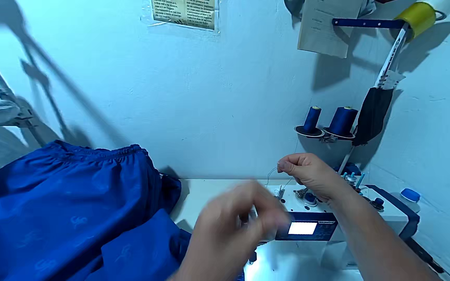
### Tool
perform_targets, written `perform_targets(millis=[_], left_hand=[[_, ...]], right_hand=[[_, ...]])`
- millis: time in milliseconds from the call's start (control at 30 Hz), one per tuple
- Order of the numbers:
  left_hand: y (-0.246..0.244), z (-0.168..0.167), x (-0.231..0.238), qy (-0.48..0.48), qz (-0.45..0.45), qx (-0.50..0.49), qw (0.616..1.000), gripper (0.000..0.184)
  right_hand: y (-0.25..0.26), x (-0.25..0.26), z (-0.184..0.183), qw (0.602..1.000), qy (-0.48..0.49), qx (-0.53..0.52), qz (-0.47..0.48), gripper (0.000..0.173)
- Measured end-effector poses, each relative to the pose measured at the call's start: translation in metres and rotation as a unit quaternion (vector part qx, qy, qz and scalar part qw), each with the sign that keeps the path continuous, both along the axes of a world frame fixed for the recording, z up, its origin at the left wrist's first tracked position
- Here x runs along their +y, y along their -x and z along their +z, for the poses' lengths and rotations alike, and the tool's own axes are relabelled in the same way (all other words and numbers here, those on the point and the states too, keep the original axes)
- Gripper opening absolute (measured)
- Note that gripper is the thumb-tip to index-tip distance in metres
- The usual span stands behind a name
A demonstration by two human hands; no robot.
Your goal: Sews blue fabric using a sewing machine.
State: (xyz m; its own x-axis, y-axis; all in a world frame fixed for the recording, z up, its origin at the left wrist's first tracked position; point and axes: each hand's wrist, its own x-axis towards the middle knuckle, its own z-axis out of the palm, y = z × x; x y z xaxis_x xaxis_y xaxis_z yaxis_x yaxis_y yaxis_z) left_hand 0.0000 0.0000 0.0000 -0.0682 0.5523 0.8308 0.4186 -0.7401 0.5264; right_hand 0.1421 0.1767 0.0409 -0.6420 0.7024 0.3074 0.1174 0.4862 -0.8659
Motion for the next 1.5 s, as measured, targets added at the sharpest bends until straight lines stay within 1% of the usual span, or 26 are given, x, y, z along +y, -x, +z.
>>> perform_targets(millis=[33, 67, 100, 133, 200, 300, 400, 467, 500, 533, 600, 633, 667, 700, 733, 767, 833, 900, 1000, 1100, 1233, 1500], left_hand=[[0.008, -0.003, 0.025, 0.036, 0.078, 0.003, 0.996, 0.017], [0.012, -0.001, 0.042, 0.102, 0.099, -0.006, 0.99, 0.024], [0.013, 0.002, 0.054, 0.169, 0.089, -0.024, 0.981, 0.032], [0.013, 0.004, 0.062, 0.214, 0.076, -0.037, 0.973, 0.031], [0.009, 0.002, 0.068, 0.243, 0.06, -0.078, 0.965, 0.011], [0.013, -0.001, 0.064, 0.292, 0.004, -0.102, 0.951, 0.016], [0.015, -0.002, 0.061, 0.338, -0.084, -0.168, 0.922, 0.018], [0.016, -0.006, 0.065, 0.314, -0.131, -0.231, 0.911, 0.017], [0.015, -0.007, 0.067, 0.286, -0.129, -0.257, 0.914, 0.016], [0.013, -0.009, 0.071, 0.252, -0.114, -0.266, 0.923, 0.016], [0.009, -0.011, 0.079, 0.192, -0.039, -0.251, 0.948, 0.013], [0.009, -0.013, 0.082, 0.168, 0.012, -0.208, 0.963, 0.01], [0.009, -0.016, 0.086, 0.131, 0.078, -0.141, 0.978, 0.01], [0.009, -0.021, 0.089, 0.078, 0.147, -0.061, 0.984, 0.011], [0.011, -0.026, 0.092, 0.02, 0.205, 0.013, 0.979, 0.013], [0.013, -0.03, 0.094, -0.033, 0.252, 0.077, 0.964, 0.014], [0.015, -0.033, 0.096, -0.102, 0.316, 0.155, 0.931, 0.015], [0.016, -0.032, 0.097, -0.123, 0.343, 0.189, 0.912, 0.011], [0.018, -0.031, 0.098, -0.122, 0.358, 0.207, 0.902, 0.008], [0.019, -0.031, 0.096, -0.104, 0.348, 0.197, 0.911, 0.009], [0.02, -0.031, 0.096, -0.097, 0.331, 0.174, 0.922, 0.01], [0.021, -0.031, 0.096, -0.101, 0.325, 0.17, 0.925, 0.014]], right_hand=[[-0.001, -0.002, -0.001, 1.0, -0.007, -0.003, 0.006, 0.023], [-0.002, -0.004, -0.001, 1.0, -0.015, -0.006, 0.013, 0.023], [-0.002, -0.006, -0.002, 1.0, -0.023, -0.007, 0.018, 0.023], [-0.002, -0.008, -0.002, 0.999, -0.033, -0.007, 0.018, 0.023], [-0.005, -0.011, -0.002, 0.999, -0.042, -0.009, 0.007, 0.023], [-0.011, -0.008, -0.003, 0.999, -0.052, -0.008, -0.009, 0.022], [-0.011, -0.004, -0.005, 0.999, -0.047, 0.001, -0.01, 0.022], [-0.008, -0.002, -0.011, 0.999, -0.045, 0.016, 0.005, 0.021], [-0.006, -0.001, -0.015, 0.998, -0.05, 0.021, 0.015, 0.02], [-0.004, -0.001, -0.021, 0.997, -0.064, 0.021, 0.023, 0.019], [-0.001, -0.004, -0.034, 0.993, -0.113, 0.013, 0.033, 0.018], [0.0, -0.007, -0.039, 0.99, -0.139, 0.01, 0.03, 0.018], [0.001, -0.012, -0.041, 0.986, -0.163, 0.008, 0.017, 0.019], [0.0, -0.016, -0.041, 0.984, -0.18, 0.005, 0.0, 0.019], [-0.001, -0.018, -0.041, 0.982, -0.191, 0.005, -0.014, 0.019], [-0.001, -0.019, -0.041, 0.98, -0.197, 0.009, -0.024, 0.019], [-0.002, -0.018, -0.041, 0.979, -0.202, 0.014, -0.027, 0.018], [-0.002, -0.018, -0.041, 0.975, -0.22, 0.006, -0.022, 0.018], [-0.001, -0.017, -0.04, 0.977, -0.213, 0.004, -0.025, 0.017], [0.0, -0.014, -0.039, 0.98, -0.194, 0.009, -0.041, 0.018], [0.001, -0.013, -0.038, 0.979, -0.196, 0.015, -0.056, 0.019], [0.004, -0.012, -0.039, 0.978, -0.201, 0.011, -0.059, 0.018]])
